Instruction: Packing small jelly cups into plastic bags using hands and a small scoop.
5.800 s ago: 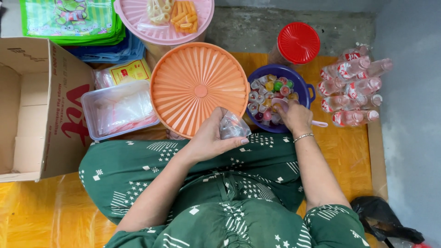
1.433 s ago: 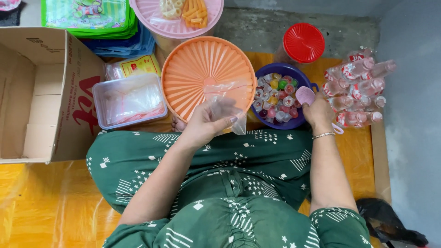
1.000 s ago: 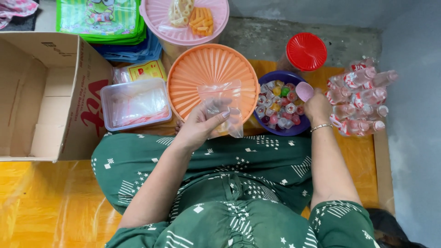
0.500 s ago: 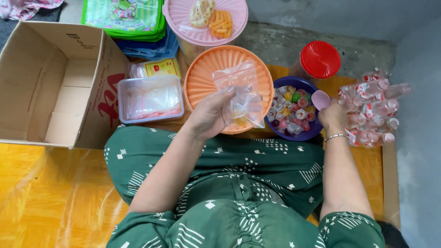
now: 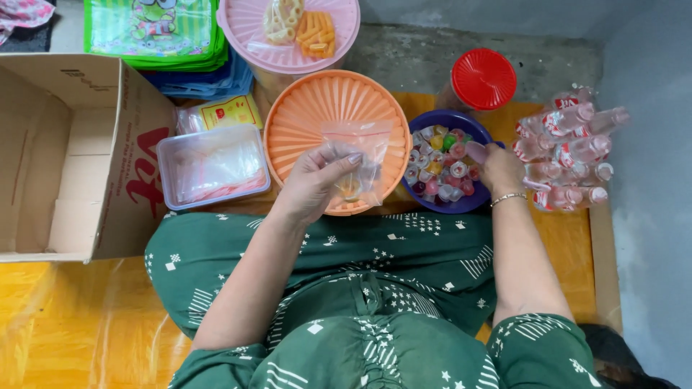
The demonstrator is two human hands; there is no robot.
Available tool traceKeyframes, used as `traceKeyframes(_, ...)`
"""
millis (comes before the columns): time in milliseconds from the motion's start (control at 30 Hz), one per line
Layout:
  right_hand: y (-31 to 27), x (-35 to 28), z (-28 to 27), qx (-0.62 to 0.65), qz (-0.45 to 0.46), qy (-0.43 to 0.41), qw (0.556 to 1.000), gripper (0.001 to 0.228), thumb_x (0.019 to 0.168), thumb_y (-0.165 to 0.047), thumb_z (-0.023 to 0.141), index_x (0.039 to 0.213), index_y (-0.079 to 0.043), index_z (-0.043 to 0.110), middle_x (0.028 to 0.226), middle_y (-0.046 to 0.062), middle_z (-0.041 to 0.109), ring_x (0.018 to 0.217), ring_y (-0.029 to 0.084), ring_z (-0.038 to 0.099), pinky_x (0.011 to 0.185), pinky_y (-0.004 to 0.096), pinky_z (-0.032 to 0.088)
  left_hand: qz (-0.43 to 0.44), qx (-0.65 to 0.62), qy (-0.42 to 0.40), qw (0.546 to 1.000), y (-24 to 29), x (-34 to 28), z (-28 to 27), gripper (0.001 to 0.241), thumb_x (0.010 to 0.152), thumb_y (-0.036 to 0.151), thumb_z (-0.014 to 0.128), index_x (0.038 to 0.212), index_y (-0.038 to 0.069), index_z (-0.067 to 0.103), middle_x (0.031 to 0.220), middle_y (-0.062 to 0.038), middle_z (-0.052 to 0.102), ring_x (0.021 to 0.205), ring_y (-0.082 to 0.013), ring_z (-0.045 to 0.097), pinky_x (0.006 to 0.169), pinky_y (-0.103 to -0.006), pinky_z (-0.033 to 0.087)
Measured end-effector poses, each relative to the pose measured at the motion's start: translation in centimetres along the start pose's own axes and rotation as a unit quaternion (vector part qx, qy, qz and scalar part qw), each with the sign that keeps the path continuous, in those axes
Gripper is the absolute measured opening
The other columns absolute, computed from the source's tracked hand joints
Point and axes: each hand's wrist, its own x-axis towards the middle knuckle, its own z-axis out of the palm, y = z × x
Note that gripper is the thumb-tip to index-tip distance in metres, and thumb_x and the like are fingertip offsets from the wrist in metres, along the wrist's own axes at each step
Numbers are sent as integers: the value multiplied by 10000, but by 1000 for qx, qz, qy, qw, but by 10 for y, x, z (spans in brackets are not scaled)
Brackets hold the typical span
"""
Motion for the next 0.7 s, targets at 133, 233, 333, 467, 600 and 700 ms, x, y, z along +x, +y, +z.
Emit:
traceKeyframes(133,-3,-19,-26,-56,9,-39,998,342,770,-211,434,1064,-240,605,996,166,626,987,344,563,809,447,453,-10,-28,-17,999,5,2,6,144,821,100,556,856,-38,582,625,-83,542,609,-143,590,560,-298,537)
traceKeyframes(233,-6,-14,-33,2,-4,-3,1000,439,748,-137,437,1174,-182,534,984,181,602,975,351,557,791,484,442,-74,-75,19,994,2,3,10,183,786,109,611,888,-38,573,684,-124,587,619,-183,623,563,-345,548)
traceKeyframes(333,-18,-4,-32,40,-17,28,999,397,755,-83,436,1134,-105,553,977,240,591,977,388,539,802,481,431,-88,-15,-33,995,3,-2,20,391,587,-62,719,926,-63,524,717,-116,588,629,-182,613,554,-326,529)
traceKeyframes(467,-23,13,-16,52,-25,26,998,413,739,-136,431,1136,-160,539,966,192,605,957,365,556,800,494,426,-88,42,-37,995,-6,-5,13,526,503,-123,722,981,-36,521,771,-85,555,693,-163,607,589,-300,541)
traceKeyframes(600,-11,13,-4,26,-39,-31,998,300,802,-315,392,970,-208,617,924,111,646,955,320,575,801,448,440,-48,86,-23,995,1,0,-5,503,518,-148,688,973,-33,507,713,-103,535,645,-174,596,568,-310,529)
traceKeyframes(700,-8,-6,-13,-9,-22,-62,998,365,736,-240,431,1058,-273,598,994,140,633,997,341,555,835,446,431,-32,109,-7,994,-2,1,-8,457,497,-162,666,913,-31,529,682,-62,504,632,-142,595,553,-292,521)
